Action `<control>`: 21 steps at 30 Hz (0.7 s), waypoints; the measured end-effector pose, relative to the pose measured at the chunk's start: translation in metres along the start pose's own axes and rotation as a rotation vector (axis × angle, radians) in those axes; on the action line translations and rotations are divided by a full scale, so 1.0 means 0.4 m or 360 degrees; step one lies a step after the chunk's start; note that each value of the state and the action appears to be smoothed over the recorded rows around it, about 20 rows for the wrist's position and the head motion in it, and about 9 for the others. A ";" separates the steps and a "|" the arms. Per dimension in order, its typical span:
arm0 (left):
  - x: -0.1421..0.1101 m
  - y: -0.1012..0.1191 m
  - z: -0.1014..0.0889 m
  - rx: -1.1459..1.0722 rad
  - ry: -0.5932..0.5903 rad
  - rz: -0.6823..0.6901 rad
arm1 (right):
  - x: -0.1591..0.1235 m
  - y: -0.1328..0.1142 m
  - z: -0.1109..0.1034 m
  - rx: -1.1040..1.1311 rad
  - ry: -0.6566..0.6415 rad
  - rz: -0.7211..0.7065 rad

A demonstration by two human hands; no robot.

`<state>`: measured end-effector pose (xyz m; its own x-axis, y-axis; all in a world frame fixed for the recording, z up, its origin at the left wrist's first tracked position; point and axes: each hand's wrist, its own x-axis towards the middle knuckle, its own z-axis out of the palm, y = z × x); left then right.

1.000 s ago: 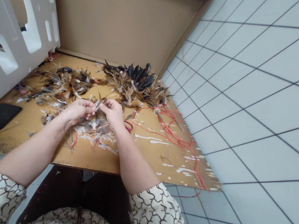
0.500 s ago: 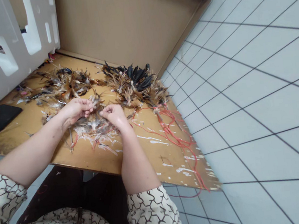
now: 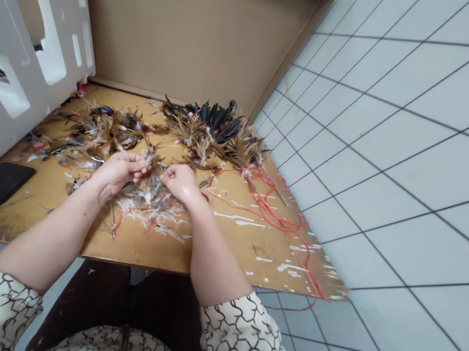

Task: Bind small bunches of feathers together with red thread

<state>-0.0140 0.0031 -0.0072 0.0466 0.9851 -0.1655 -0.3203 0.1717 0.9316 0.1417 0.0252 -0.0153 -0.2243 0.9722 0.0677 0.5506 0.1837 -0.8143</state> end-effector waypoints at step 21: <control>-0.007 -0.010 0.015 0.0167 0.0025 0.0048 | 0.004 -0.012 0.032 0.1030 0.0066 -0.0044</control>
<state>-0.0070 -0.0002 -0.0084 0.0232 0.9897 -0.1412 -0.2202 0.1429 0.9649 0.1283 0.0241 -0.0185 -0.1930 0.9755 0.1051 -0.0539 0.0964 -0.9939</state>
